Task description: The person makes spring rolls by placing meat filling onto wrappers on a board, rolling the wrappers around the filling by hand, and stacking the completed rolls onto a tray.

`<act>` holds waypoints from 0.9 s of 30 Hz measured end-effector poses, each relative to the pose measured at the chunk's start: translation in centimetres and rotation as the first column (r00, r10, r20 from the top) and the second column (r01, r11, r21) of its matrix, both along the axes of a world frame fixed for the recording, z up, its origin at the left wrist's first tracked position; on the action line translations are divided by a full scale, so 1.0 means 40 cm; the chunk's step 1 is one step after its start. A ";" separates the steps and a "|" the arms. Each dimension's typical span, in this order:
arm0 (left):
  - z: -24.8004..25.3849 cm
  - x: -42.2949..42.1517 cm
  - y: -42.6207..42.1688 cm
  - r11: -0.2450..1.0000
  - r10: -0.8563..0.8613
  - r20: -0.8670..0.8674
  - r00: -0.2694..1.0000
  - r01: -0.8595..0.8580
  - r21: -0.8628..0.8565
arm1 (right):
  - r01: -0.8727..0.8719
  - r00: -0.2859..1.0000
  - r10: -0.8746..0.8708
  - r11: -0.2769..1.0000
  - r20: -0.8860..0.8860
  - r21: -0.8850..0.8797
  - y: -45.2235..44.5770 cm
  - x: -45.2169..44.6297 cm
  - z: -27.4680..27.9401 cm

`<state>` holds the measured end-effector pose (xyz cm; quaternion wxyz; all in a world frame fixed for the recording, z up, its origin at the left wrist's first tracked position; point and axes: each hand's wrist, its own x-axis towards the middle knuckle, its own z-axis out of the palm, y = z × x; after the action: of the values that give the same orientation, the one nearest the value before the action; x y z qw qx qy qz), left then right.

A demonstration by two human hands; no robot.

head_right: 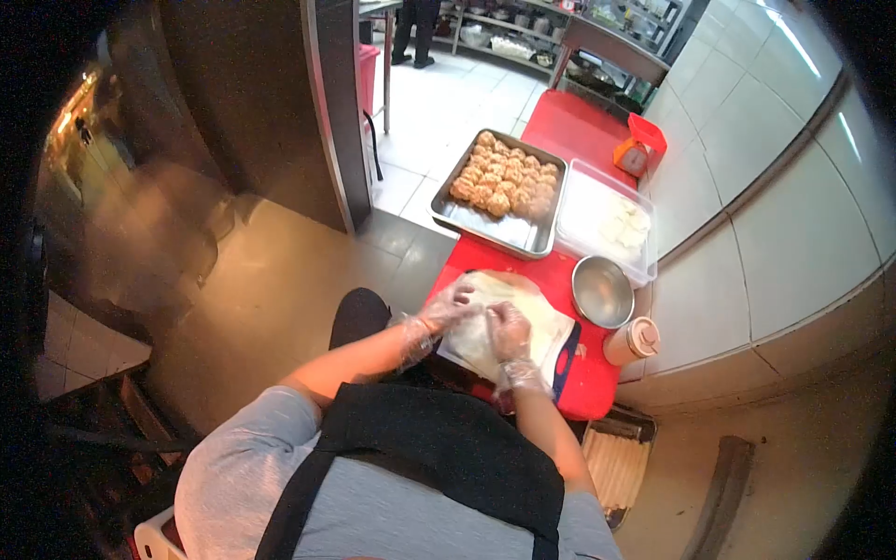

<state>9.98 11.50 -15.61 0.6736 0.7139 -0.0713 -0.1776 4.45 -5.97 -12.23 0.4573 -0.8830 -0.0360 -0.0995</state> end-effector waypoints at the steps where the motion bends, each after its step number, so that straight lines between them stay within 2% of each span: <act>1: 0.038 -0.020 -0.008 0.997 -0.012 0.035 0.999 0.010 0.075 | 0.012 0.991 0.019 0.973 -0.134 0.229 -0.013 0.024 0.019; 2: 0.047 -0.029 -0.028 0.998 -0.005 0.025 1.000 0.003 0.062 | 0.055 0.963 0.069 0.896 -0.261 0.441 -0.007 0.044 0.065; 4: 0.089 -0.032 -0.062 0.982 0.028 0.193 0.981 0.010 -0.190 | 0.057 0.954 0.179 0.680 -0.241 0.731 0.016 0.056 0.183; 5: 0.122 -0.031 -0.067 0.982 0.068 0.146 0.987 -0.041 -0.184 | 0.067 0.948 0.228 0.536 -0.220 0.841 0.023 0.065 0.226; 6: 0.146 -0.021 -0.067 0.981 0.108 0.094 0.990 -0.091 -0.174 | 0.039 0.966 0.153 0.706 -0.206 0.707 -0.003 0.099 0.206; 7: 0.130 0.003 -0.060 0.986 0.165 0.240 0.957 -0.153 -0.067 | -0.008 0.991 0.073 0.877 -0.116 0.480 -0.019 0.098 0.190; 8: 0.098 0.018 -0.044 0.978 0.204 0.246 0.948 -0.186 -0.097 | -0.023 1.000 0.023 0.978 -0.002 0.208 -0.027 0.100 0.185; 10: 0.053 0.054 0.010 0.955 0.284 0.262 0.922 -0.249 -0.160 | -0.022 0.992 0.049 0.973 0.112 -0.231 0.003 0.039 0.179; 11: 0.066 0.047 0.036 0.945 0.311 0.184 0.933 -0.283 -0.163 | -0.171 0.979 0.146 0.969 -0.144 -0.179 0.048 -0.017 0.216; 12: 0.086 0.020 0.061 0.935 0.335 0.103 0.936 -0.317 -0.161 | -0.179 0.980 0.196 0.922 0.017 -0.344 0.058 -0.052 0.074; 13: 0.093 -0.004 0.080 0.924 0.358 0.021 0.933 -0.351 -0.154 | -0.190 0.971 0.234 0.888 0.057 -0.418 0.104 -0.112 0.088; 14: 0.090 -0.018 0.094 0.930 0.341 -0.003 0.940 -0.338 -0.147 | -0.267 0.952 0.305 0.799 -0.019 -0.539 0.115 -0.143 0.097; 16: 0.090 -0.038 0.120 0.942 0.305 -0.044 0.951 -0.308 -0.131 | -0.249 0.930 0.364 0.719 0.046 -0.649 0.084 -0.151 -0.030; 17: 0.022 -0.013 0.128 0.970 0.242 0.086 0.966 -0.244 0.015 | -0.252 0.932 0.357 0.762 0.063 -0.597 0.066 -0.145 -0.054; 18: 0.035 -0.014 0.127 0.954 0.115 0.199 0.973 -0.164 0.251 | -0.256 0.933 0.351 0.801 0.076 -0.542 0.048 -0.142 -0.074; 19: 0.056 -0.024 0.113 0.872 -0.034 0.272 0.962 -0.105 0.478 | -0.263 0.935 0.345 0.834 0.085 -0.485 0.040 -0.145 -0.084; 20: 0.070 -0.030 0.095 0.732 -0.194 0.306 0.932 -0.070 0.678 | -0.253 0.945 0.323 0.815 0.047 -0.521 0.041 -0.159 -0.061; 23: 0.092 -0.025 0.021 0.512 -0.338 0.356 0.871 -0.147 0.846 | -0.244 0.962 0.269 0.749 -0.053 -0.617 0.019 -0.198 -0.008; 27: 0.058 0.033 -0.051 0.509 -0.312 0.441 0.841 -0.244 0.826 | -0.214 0.960 0.281 0.684 -0.020 -0.697 -0.005 -0.235 -0.023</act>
<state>11.32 9.46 -13.30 0.1763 0.9687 -0.1746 0.0053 -4.94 -6.18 -13.15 0.1012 -0.9710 -0.2096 -0.0551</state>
